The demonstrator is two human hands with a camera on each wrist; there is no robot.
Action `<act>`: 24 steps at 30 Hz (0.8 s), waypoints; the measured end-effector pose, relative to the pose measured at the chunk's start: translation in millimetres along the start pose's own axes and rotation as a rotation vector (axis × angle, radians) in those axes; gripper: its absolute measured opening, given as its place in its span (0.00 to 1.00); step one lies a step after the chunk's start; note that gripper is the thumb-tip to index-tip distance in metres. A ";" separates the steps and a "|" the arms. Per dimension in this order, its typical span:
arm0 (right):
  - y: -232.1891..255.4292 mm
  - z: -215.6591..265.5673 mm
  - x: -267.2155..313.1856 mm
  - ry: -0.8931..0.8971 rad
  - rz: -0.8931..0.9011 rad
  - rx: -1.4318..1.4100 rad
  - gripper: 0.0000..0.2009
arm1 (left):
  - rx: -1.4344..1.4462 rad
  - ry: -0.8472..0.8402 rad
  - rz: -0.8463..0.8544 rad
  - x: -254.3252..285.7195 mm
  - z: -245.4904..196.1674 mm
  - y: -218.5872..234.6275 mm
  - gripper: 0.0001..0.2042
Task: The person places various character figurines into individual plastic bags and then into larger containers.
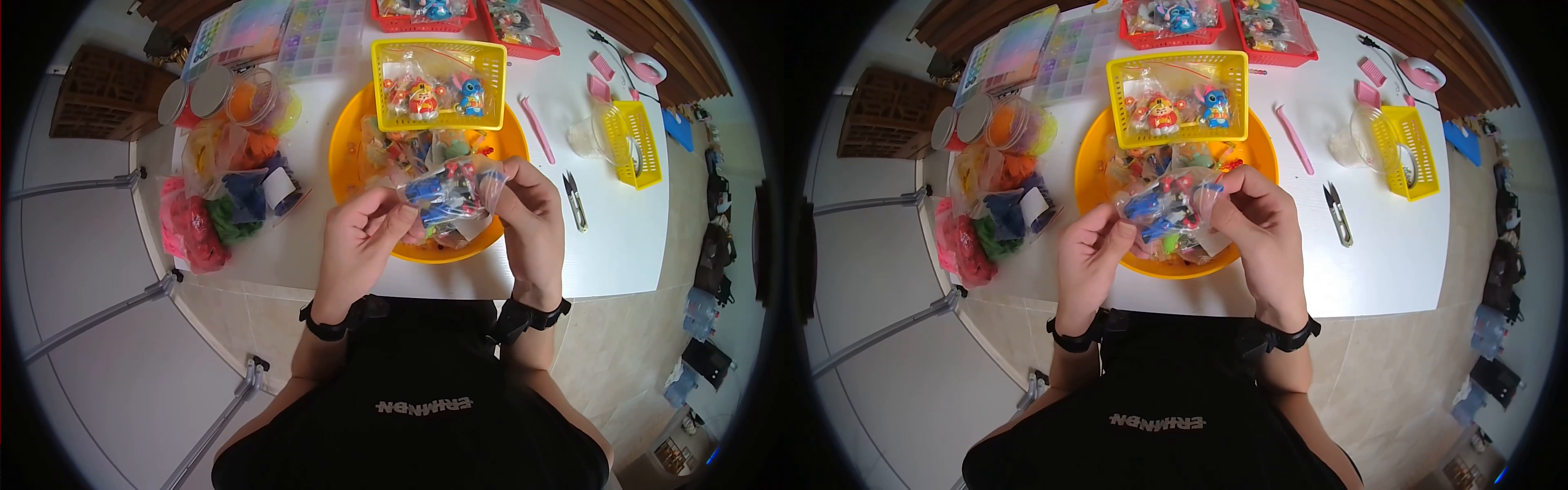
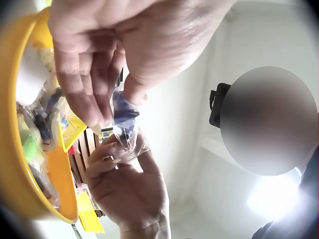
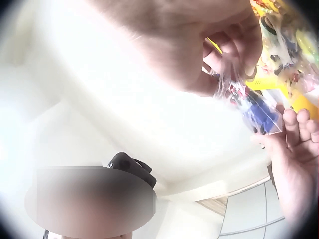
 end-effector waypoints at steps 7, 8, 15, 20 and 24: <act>-1.5 -1.1 -3.8 0.004 -0.022 -0.001 0.03 | -0.050 -0.125 -0.059 -1.5 -0.2 1.2 0.06; -1.2 -1.6 -4.2 0.008 -0.023 -0.007 0.03 | -0.098 -0.152 -0.074 -1.8 -0.5 2.4 0.06; 8.4 -1.1 -7.3 0.043 -0.077 -0.038 0.02 | -0.314 -0.416 -0.210 1.6 -7.3 9.0 0.05; 24.0 6.4 -13.4 0.143 -0.118 -0.041 0.03 | -0.312 -0.337 -0.339 5.1 -11.6 26.9 0.05; 26.4 13.5 -14.8 0.184 -0.210 -0.005 0.07 | -0.366 -0.279 -0.344 -0.3 -4.3 35.8 0.07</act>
Point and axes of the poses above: each hand's wrist, its own x-axis away from the middle knuckle, its own y-axis out of the back of the hand, z = x × y, the point moved 6 cm from there along -x, towards the middle knuckle, and after that the axes turned 4 degrees about -z, right-handed, at the moved point
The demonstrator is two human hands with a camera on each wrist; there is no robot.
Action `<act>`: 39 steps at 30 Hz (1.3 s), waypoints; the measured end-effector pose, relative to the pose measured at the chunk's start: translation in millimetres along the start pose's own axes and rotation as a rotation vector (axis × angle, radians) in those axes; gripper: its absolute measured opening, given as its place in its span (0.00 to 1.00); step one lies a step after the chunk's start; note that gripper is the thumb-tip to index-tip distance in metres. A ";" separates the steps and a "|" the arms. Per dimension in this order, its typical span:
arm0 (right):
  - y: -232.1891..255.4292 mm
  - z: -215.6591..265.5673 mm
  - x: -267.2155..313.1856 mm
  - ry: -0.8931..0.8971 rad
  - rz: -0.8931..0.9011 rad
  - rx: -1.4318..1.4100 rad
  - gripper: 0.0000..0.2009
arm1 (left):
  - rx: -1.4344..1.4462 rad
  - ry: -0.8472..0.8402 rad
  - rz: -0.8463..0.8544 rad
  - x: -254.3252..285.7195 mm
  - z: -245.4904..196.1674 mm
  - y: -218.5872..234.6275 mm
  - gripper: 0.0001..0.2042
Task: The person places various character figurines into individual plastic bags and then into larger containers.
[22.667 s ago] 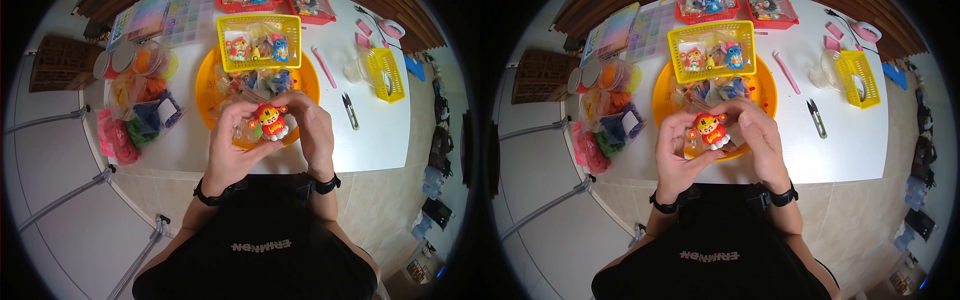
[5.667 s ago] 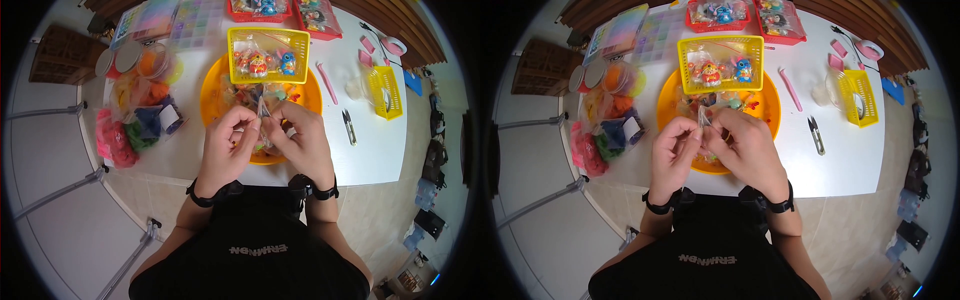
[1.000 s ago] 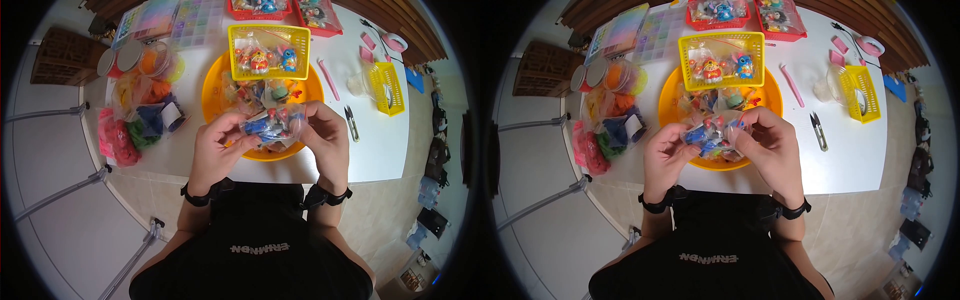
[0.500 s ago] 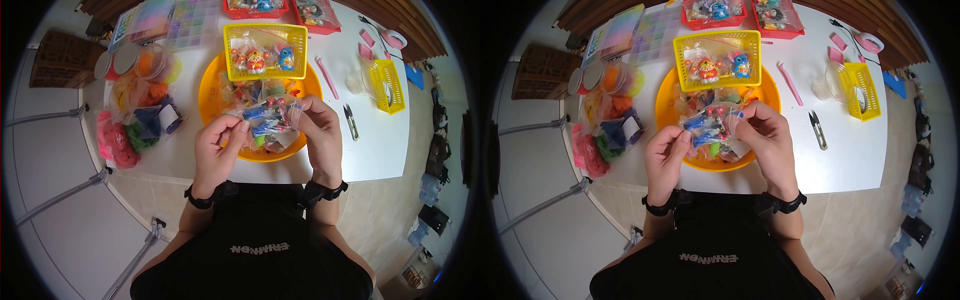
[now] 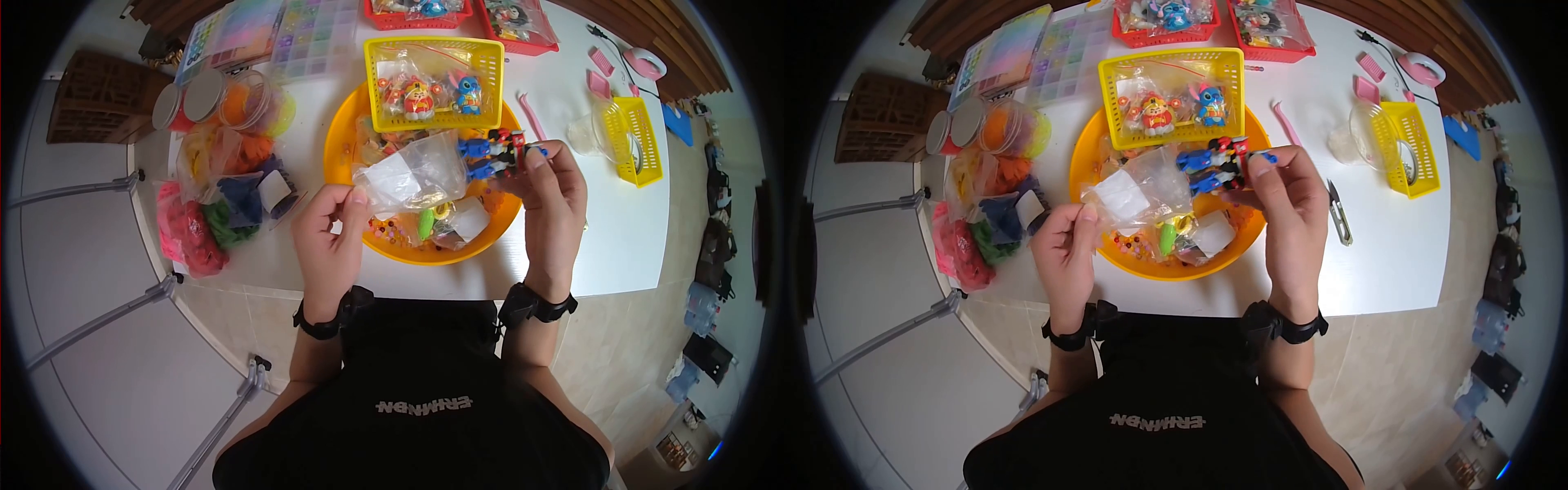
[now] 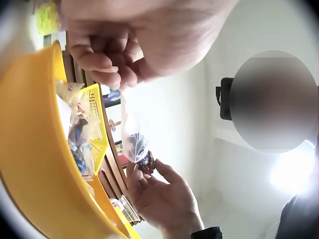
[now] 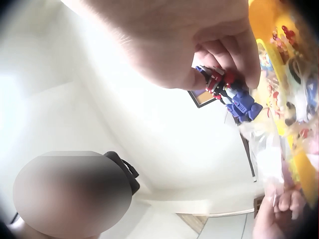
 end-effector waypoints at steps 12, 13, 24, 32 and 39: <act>-13.2 -0.4 8.8 -0.006 0.187 0.257 0.10 | -0.179 -0.131 0.018 -2.0 -18.1 -2.3 0.18; -18.0 -1.6 14.7 -0.070 0.214 0.290 0.11 | -0.118 -0.215 0.086 -2.0 -26.1 -7.9 0.24; -27.1 -10.8 38.5 -0.180 0.316 0.247 0.17 | 0.005 -0.255 0.548 10.1 -39.6 -31.0 0.40; -30.7 -3.2 46.2 0.050 0.570 0.165 0.38 | 0.182 -0.151 0.492 12.9 -26.0 -27.1 0.39; -24.6 -6.7 48.0 0.139 0.599 0.382 0.46 | 0.140 -0.194 0.515 12.3 -32.0 -27.8 0.41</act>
Point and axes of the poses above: each hand's wrist, its own x-axis away from the middle knuckle, its own y-axis out of the back of the hand, z = x × y, the point moved 6 cm from there along -x, towards the middle knuckle, and after that the axes turned 4 degrees about -z, right-handed, at the moved point
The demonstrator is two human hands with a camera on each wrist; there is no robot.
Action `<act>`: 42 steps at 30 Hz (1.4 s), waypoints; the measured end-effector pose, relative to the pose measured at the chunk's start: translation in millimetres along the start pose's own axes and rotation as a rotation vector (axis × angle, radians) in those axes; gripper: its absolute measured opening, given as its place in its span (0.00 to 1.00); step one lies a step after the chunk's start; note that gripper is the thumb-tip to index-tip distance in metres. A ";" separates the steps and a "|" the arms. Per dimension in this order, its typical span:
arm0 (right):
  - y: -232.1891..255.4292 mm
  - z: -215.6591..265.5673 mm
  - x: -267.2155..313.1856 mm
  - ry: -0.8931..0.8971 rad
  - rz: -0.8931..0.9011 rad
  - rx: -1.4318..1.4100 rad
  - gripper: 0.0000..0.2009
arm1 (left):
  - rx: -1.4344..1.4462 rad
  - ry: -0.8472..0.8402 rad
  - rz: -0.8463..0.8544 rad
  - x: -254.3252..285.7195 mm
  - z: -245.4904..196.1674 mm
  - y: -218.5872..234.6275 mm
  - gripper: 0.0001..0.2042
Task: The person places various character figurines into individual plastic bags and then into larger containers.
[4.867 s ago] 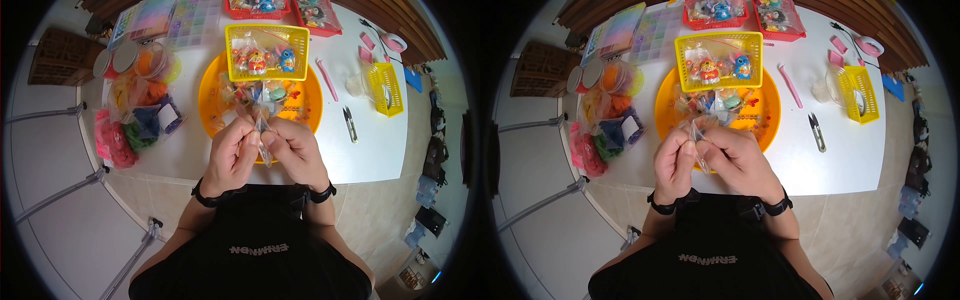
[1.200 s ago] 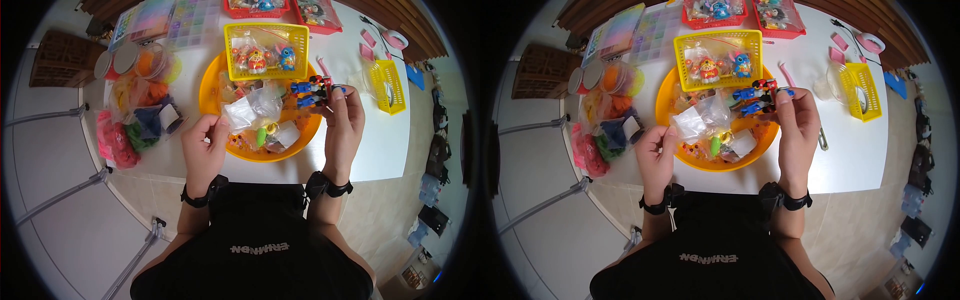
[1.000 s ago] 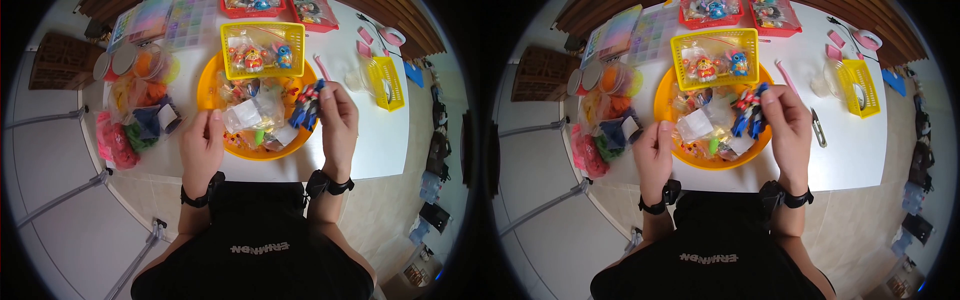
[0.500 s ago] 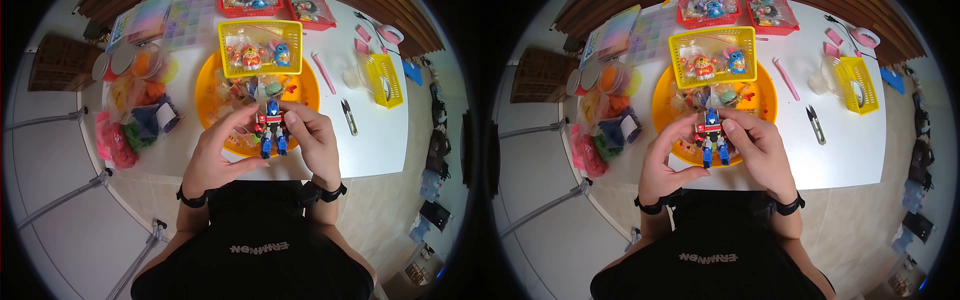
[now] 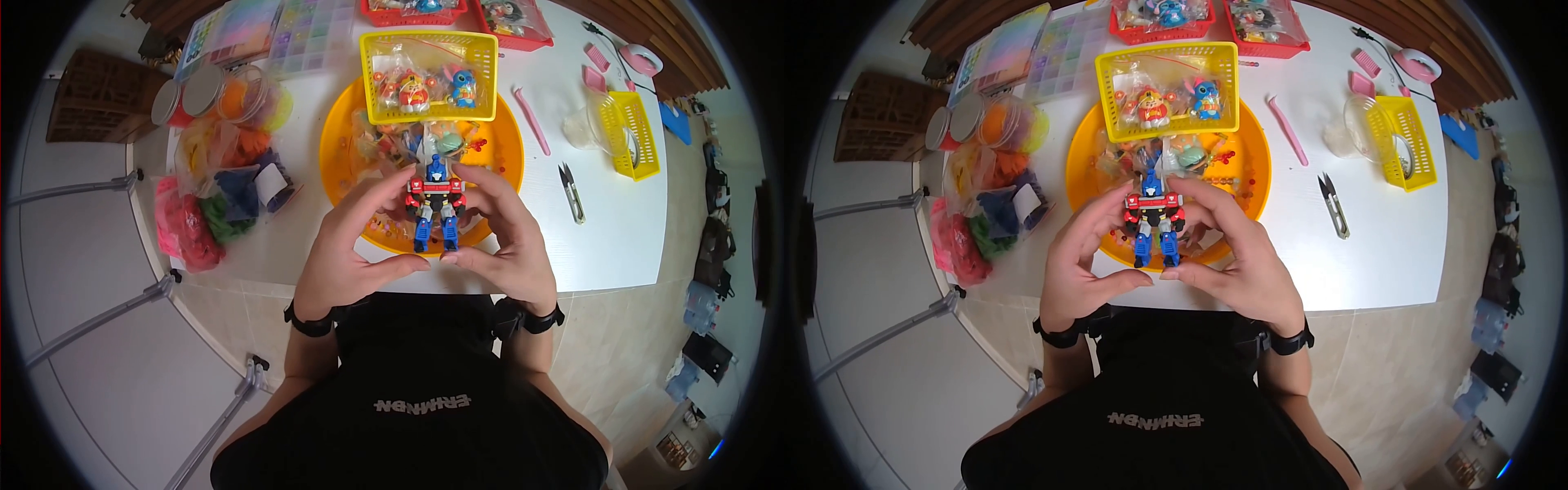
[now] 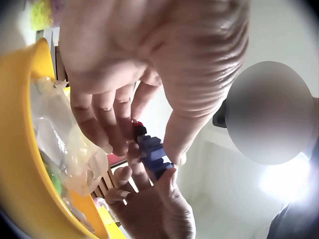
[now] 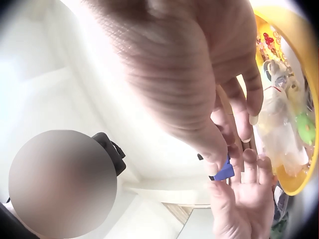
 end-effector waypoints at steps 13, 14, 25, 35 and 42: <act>-2.5 -0.8 -0.7 0.032 -0.041 0.059 0.44 | -0.112 -0.070 -0.042 0.7 1.5 2.5 0.40; -2.8 -0.6 -0.9 0.035 -0.042 0.060 0.44 | -0.121 -0.074 -0.040 0.4 0.7 3.1 0.40; -0.4 4.9 -0.9 0.006 -0.030 0.113 0.43 | -0.181 -0.059 -0.003 -1.4 -9.4 4.1 0.41; 3.8 8.8 1.2 0.016 0.019 0.129 0.40 | -0.153 -0.072 0.012 -1.1 -8.4 7.4 0.41; 4.0 8.1 0.6 0.026 0.019 0.108 0.39 | -0.141 -0.052 -0.008 -0.5 -5.1 6.7 0.41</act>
Point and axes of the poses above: each hand's wrist, its own x-axis away from the middle knuckle, its own y-axis out of the back of the hand, z = x × y, the point moved 6 cm from there along -x, towards the middle knuckle, and after that the axes turned 4 degrees about -z, right-handed, at the moved point
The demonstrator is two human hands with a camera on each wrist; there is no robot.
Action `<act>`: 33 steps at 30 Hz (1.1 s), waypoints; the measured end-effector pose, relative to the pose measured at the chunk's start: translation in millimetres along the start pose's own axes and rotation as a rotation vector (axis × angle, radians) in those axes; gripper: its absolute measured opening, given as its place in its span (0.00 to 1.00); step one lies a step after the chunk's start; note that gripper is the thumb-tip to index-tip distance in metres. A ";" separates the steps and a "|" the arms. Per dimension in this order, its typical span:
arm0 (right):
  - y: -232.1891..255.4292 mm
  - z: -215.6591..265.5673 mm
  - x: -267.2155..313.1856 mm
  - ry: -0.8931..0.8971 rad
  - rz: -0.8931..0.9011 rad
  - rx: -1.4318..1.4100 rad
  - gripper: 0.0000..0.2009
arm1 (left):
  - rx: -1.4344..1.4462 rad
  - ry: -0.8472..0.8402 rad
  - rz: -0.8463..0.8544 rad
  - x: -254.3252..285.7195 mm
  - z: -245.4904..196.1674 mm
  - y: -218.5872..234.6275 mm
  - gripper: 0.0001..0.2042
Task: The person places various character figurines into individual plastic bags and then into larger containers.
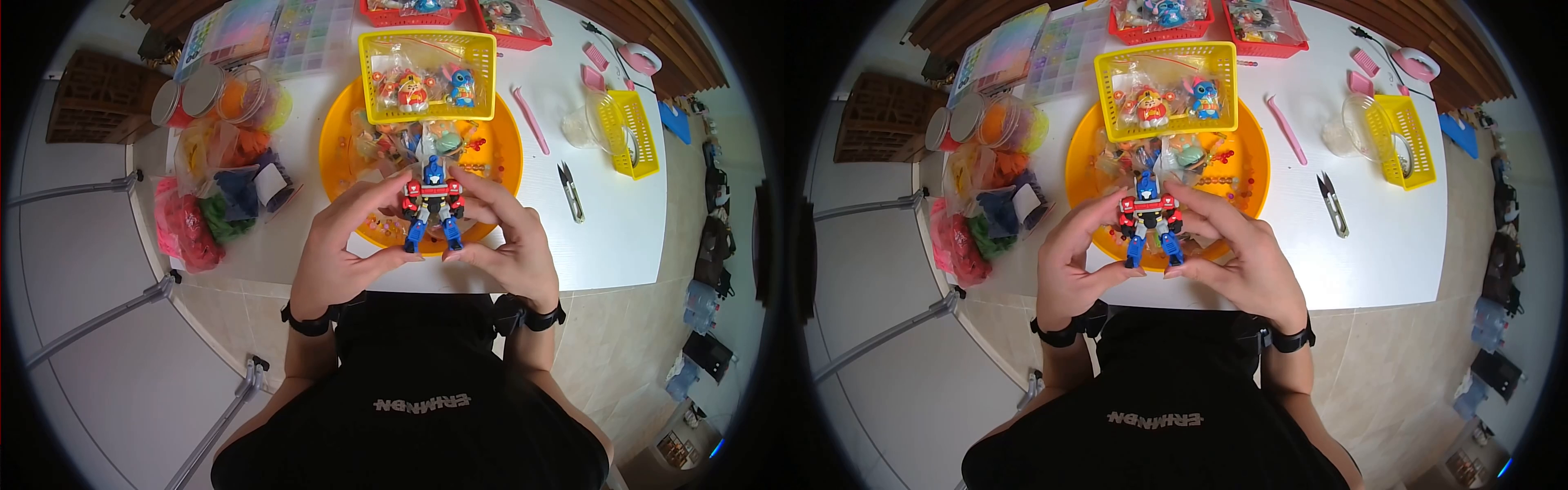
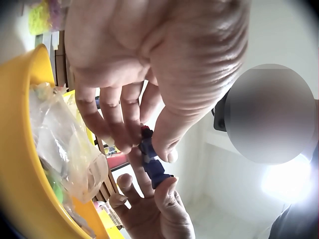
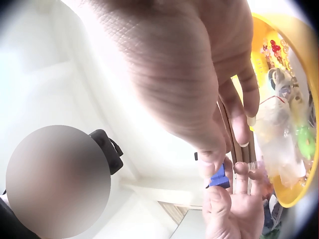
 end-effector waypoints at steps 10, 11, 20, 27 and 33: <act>-3.1 -8.8 0.3 -0.018 -0.026 -0.007 0.44 | 0.081 0.033 -0.042 4.8 11.3 -8.0 0.41; -2.4 -8.4 0.0 0.000 -0.032 0.001 0.43 | 0.092 0.029 -0.037 4.4 11.4 -7.5 0.41; 2.0 -11.6 4.1 -0.024 -0.005 -0.081 0.27 | 0.264 0.074 0.017 7.2 13.9 -9.7 0.43; -3.3 -8.7 0.4 -0.053 -0.074 -0.116 0.25 | 0.363 0.080 0.073 4.7 11.5 -10.6 0.43; -2.2 -11.1 -0.2 -0.086 -0.098 -0.158 0.23 | 0.384 0.084 0.079 5.4 9.0 -13.0 0.43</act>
Point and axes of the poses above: each hand's wrist, its own x-axis away from the middle knuckle, its own y-axis out of the back of the hand, z = x × y, the point moved 6 cm from there along -x, towards the middle knuckle, and after that the axes turned 4 degrees about -z, right-handed, at the moved point
